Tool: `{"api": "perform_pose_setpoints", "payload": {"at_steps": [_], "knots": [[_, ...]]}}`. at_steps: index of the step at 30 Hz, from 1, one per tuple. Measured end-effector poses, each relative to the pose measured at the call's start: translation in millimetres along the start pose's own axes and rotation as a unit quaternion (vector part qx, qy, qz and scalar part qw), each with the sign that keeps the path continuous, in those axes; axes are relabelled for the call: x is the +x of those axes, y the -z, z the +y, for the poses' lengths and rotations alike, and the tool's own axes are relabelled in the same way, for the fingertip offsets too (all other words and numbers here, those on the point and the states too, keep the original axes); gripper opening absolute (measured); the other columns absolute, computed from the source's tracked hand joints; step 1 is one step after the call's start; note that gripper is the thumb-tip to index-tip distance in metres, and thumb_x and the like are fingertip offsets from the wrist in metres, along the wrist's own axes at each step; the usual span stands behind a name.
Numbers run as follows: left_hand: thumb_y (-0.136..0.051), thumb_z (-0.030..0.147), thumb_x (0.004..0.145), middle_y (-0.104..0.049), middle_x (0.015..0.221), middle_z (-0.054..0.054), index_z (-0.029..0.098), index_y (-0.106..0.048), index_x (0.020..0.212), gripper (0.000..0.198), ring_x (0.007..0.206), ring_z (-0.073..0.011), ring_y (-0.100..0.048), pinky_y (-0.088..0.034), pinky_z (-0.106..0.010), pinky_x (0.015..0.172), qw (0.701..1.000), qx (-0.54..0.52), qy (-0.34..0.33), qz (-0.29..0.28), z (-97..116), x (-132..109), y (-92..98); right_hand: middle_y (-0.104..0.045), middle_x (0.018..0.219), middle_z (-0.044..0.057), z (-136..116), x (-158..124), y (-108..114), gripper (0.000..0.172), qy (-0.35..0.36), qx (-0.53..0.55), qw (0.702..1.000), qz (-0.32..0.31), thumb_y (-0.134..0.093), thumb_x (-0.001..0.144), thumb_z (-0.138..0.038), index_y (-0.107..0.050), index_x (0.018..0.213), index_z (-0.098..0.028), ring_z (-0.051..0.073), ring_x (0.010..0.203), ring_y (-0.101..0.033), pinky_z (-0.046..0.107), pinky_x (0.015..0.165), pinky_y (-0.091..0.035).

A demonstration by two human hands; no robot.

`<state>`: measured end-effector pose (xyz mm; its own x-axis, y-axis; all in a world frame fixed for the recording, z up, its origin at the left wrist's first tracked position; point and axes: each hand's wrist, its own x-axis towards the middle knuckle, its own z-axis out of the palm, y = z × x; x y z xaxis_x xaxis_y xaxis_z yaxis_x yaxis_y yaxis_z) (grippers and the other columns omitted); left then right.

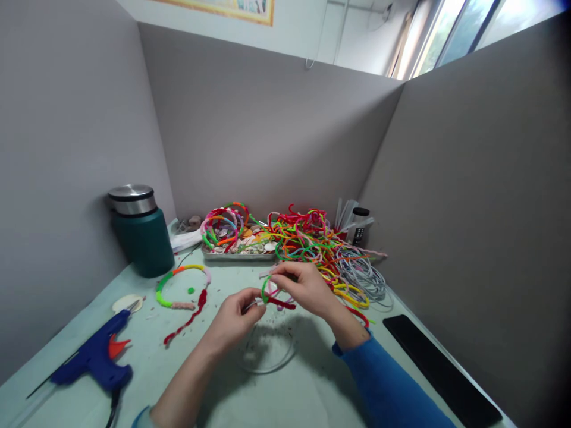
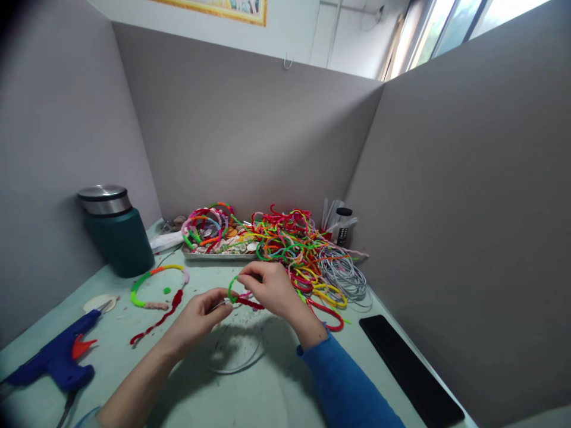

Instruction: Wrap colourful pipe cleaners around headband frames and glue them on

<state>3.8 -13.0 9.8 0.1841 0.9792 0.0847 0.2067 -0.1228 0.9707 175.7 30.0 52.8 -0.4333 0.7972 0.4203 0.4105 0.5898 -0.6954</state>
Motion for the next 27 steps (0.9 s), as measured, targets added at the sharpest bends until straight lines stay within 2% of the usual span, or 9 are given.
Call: {"api": "perform_pose_setpoints", "payload": {"at_steps": [3,7,10,13,17,19,23,27], "knots": [[-0.059,0.036,0.074,-0.037,0.055,0.007,0.016,-0.061,0.083,0.022,0.051,-0.0092,-0.032,-0.024,-0.021,0.049,1.000,0.007,-0.002,-0.007,0.6,-0.2,-0.5,-0.065,0.070,0.000,11.7,3.2,-0.9,0.017,-0.027,0.006,1.000,0.005,-0.054,0.082,-0.027,-0.067,0.077,-0.017,0.013,0.066,-0.056,0.022,0.061,-0.039],[-0.057,0.039,0.076,-0.042,0.058,0.005,0.015,-0.060,0.078,0.024,0.054,-0.0096,-0.035,-0.027,-0.021,0.051,1.000,-0.005,-0.009,0.015,-2.4,2.2,-0.4,-0.064,0.069,0.000,18.4,5.0,-2.7,0.018,-0.039,-0.002,0.999,-0.004,-0.053,0.082,-0.028,-0.066,0.077,-0.016,0.012,0.065,-0.054,0.022,0.062,-0.038],[-0.056,0.039,0.077,-0.045,0.060,0.004,0.015,-0.058,0.073,0.024,0.057,-0.0104,-0.038,-0.029,-0.021,0.053,1.000,-0.011,-0.004,0.018,-6.4,4.2,0.6,-0.065,0.078,0.001,17.0,4.5,-4.0,0.017,-0.042,-0.002,0.999,-0.025,-0.056,0.081,-0.028,-0.065,0.090,-0.017,0.013,0.068,-0.054,0.022,0.063,-0.039],[-0.054,0.039,0.077,-0.044,0.059,0.004,0.015,-0.057,0.071,0.024,0.057,-0.0105,-0.038,-0.030,-0.022,0.053,1.000,-0.003,-0.004,0.019,-9.4,5.2,2.1,-0.063,0.084,0.001,14.0,3.2,-4.8,0.027,-0.045,0.009,0.998,-0.038,-0.060,0.078,-0.030,-0.062,0.102,-0.018,0.013,0.072,-0.054,0.022,0.064,-0.039],[-0.053,0.038,0.077,-0.046,0.060,0.004,0.015,-0.057,0.072,0.024,0.057,-0.0101,-0.038,-0.029,-0.021,0.053,0.999,0.003,-0.005,0.043,-11.0,5.8,3.8,-0.059,0.070,-0.002,12.7,1.0,-6.4,0.015,-0.051,0.017,0.993,-0.103,-0.058,0.079,-0.028,-0.064,0.083,-0.016,0.011,0.064,-0.051,0.020,0.059,-0.038],[-0.054,0.038,0.077,-0.046,0.060,0.005,0.015,-0.057,0.073,0.023,0.055,-0.0094,-0.038,-0.028,-0.020,0.051,0.998,-0.002,-0.008,0.055,-11.5,6.4,4.0,-0.056,0.064,-0.003,13.4,0.1,-8.1,0.014,-0.060,0.038,0.987,-0.143,-0.056,0.079,-0.028,-0.062,0.075,-0.015,0.010,0.060,-0.049,0.020,0.055,-0.036],[-0.056,0.040,0.075,-0.041,0.054,0.007,0.017,-0.054,0.073,0.023,0.048,-0.0076,-0.033,-0.024,-0.019,0.045,0.997,-0.030,0.010,0.064,-11.1,6.7,3.5,-0.057,0.065,-0.003,14.0,-0.9,-11.8,0.007,-0.060,0.084,0.979,-0.176,-0.058,0.076,-0.022,-0.061,0.077,-0.016,0.009,0.060,-0.050,0.018,0.054,-0.035],[-0.058,0.040,0.073,-0.040,0.052,0.009,0.018,-0.052,0.073,0.023,0.042,-0.0052,-0.028,-0.021,-0.017,0.041,0.996,-0.064,0.035,0.043,-7.6,5.5,3.3,-0.058,0.065,-0.003,12.6,-1.8,-11.7,0.004,-0.054,0.108,0.974,-0.191,-0.058,0.075,-0.018,-0.061,0.076,-0.015,0.009,0.059,-0.050,0.018,0.054,-0.036]]}}
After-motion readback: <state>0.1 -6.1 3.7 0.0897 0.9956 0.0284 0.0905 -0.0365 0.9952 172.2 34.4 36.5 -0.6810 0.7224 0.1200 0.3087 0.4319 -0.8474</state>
